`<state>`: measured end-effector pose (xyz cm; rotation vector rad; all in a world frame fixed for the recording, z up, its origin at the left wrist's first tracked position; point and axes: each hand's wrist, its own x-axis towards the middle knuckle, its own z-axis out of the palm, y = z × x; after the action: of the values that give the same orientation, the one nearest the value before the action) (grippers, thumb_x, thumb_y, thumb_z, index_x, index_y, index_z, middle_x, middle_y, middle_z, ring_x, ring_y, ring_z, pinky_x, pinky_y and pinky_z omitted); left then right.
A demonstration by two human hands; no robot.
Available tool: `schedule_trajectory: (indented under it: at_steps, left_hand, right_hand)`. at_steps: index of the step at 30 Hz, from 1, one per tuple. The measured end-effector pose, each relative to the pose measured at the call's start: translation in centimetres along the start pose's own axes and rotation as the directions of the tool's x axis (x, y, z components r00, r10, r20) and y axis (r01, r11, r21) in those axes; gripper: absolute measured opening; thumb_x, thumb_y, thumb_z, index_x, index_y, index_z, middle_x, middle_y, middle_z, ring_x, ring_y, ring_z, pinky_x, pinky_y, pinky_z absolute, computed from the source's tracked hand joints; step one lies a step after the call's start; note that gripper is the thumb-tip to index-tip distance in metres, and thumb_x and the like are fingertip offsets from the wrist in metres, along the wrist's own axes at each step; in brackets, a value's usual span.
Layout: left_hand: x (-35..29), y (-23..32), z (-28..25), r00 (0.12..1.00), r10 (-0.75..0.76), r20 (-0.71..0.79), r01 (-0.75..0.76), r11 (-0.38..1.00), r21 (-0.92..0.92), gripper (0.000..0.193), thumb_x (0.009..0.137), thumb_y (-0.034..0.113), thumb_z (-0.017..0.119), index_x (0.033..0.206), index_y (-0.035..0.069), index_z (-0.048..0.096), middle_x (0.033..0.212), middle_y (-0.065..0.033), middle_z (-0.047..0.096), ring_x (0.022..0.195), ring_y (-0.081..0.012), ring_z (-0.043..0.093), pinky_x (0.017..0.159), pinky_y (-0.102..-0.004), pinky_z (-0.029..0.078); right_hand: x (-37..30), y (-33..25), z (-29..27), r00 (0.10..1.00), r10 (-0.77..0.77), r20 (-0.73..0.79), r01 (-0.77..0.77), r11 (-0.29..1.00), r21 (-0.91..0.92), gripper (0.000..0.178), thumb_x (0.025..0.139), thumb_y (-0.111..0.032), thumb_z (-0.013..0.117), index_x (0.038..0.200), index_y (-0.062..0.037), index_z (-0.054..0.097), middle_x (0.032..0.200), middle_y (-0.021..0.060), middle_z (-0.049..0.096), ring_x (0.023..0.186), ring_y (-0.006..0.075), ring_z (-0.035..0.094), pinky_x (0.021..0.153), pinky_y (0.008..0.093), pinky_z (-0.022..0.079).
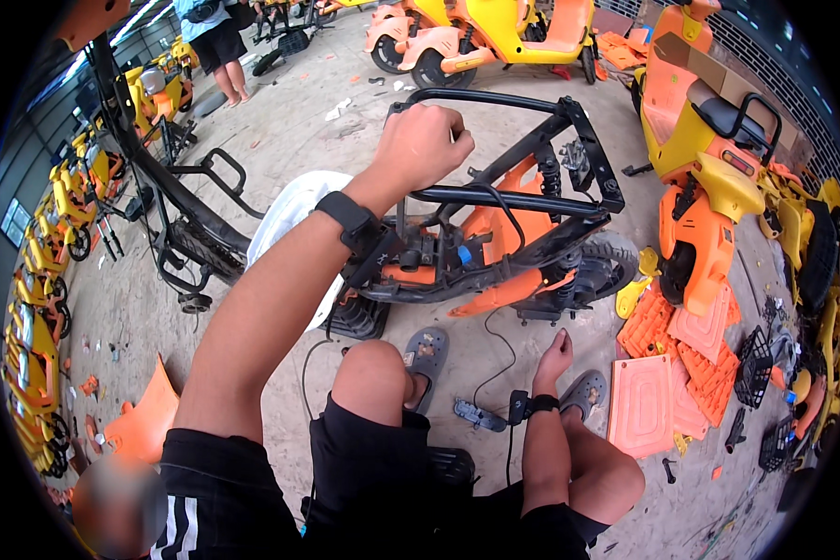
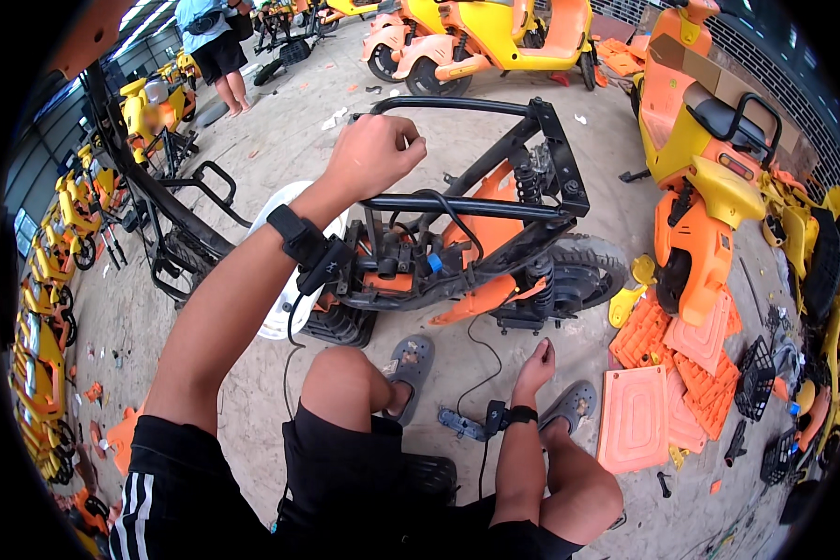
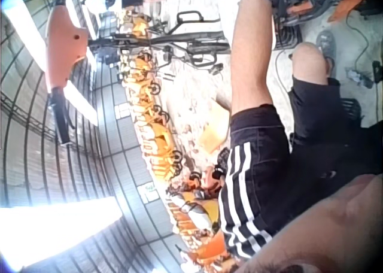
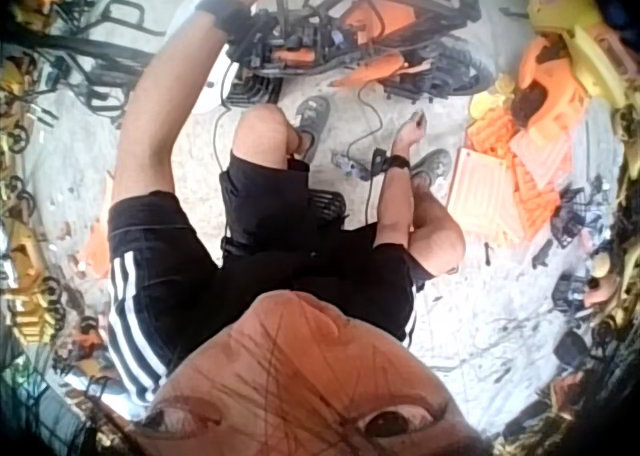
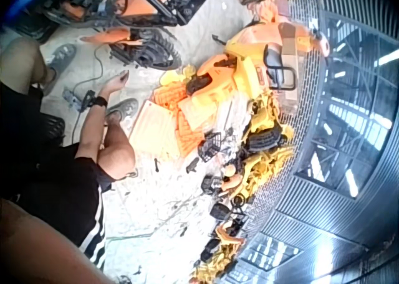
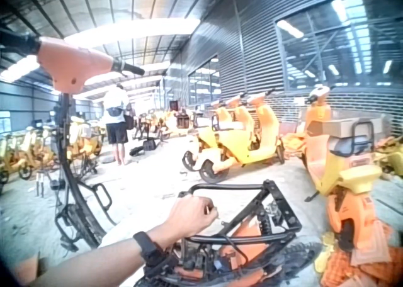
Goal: The person is assembling an electric scooter frame while sitting on the floor. They use a power drill to secure components and handle small fasteners by hand, working on the central chassis area.
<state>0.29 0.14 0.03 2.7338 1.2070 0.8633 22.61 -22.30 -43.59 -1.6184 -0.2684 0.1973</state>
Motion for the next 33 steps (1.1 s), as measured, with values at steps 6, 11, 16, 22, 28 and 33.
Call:
schedule_trajectory:
  at_steps: [6,11,16,22,28,33]
  left_hand:
    - [-0.1,-0.1,0.0,1.0,-0.005,-0.002,0.005,1.0,-0.001,0.027,0.08,0.028,0.06,0.085,0.005,0.074,0.071,-0.0132,0.069,0.067,-0.0321,0.066,0.067,-0.0413,0.053]
    - [0.0,0.1,0.0,1.0,0.004,0.002,-0.004,1.0,0.002,0.027,0.08,0.028,0.061,0.086,0.005,0.074,0.071,-0.0127,0.069,0.068,-0.0314,0.067,0.066,-0.0412,0.053]
    - [-0.1,0.3,-0.2,1.0,-0.02,0.014,0.02,1.0,-0.01,0.027,0.081,0.028,0.061,0.086,0.005,0.074,0.07,-0.0125,0.069,0.068,-0.0313,0.066,0.066,-0.0411,0.053]
    - [-0.3,-0.3,-0.2,1.0,-0.01,-0.01,0.01,1.0,-0.012,0.028,0.081,0.028,0.06,0.086,0.004,0.074,0.07,-0.0128,0.069,0.066,-0.0317,0.066,0.066,-0.0414,0.053]
    - [0.2,0.2,0.3,0.999,0.036,-0.015,-0.036,0.999,-0.012,0.026,0.08,0.027,0.059,0.079,0.005,0.073,0.073,-0.0151,0.069,0.069,-0.0338,0.066,0.069,-0.0422,0.053]
    - [-0.4,-0.4,-0.1,1.0,0.009,-0.019,-0.01,1.0,-0.023,0.025,0.079,0.025,0.059,0.079,0.005,0.073,0.073,-0.0154,0.069,0.069,-0.0335,0.066,0.07,-0.0419,0.053]
  right_hand:
    - [0.2,-2.0,0.9,0.958,0.225,0.175,-0.259,0.945,0.201,0.033,0.097,-0.023,0.061,0.121,-0.0003,0.064,0.082,0.0006,0.062,0.066,0.0054,0.051,0.057,0.021,0.042]
    - [0.8,-2.0,0.7,0.903,0.339,0.262,-0.412,0.857,0.31,0.035,0.096,-0.025,0.062,0.122,-0.0015,0.063,0.079,-0.0002,0.06,0.061,0.0056,0.048,0.054,0.0207,0.041]
    - [-0.3,-1.1,1.0,0.87,0.411,0.271,-0.478,0.839,0.261,0.034,0.096,-0.026,0.062,0.119,-0.0014,0.063,0.078,0.0,0.058,0.059,0.0064,0.047,0.052,0.0216,0.04]
    - [-0.7,-0.6,2.0,0.908,0.388,0.16,-0.413,0.895,0.17,0.034,0.1,-0.03,0.052,0.115,-0.0019,0.064,0.078,-0.0014,0.055,0.059,0.0073,0.045,0.052,0.0235,0.039]
    - [1.1,-0.3,2.1,0.985,0.173,0.016,-0.174,0.979,0.105,0.044,0.103,-0.034,0.042,0.125,-0.0021,0.062,0.084,-0.0012,0.052,0.068,0.0071,0.041,0.062,0.0261,0.036]
    - [0.2,-2.1,2.0,0.903,0.397,0.166,-0.429,0.863,0.266,0.036,0.101,-0.027,0.049,0.125,-0.0026,0.06,0.086,-0.0008,0.057,0.069,0.007,0.046,0.06,0.0237,0.039]
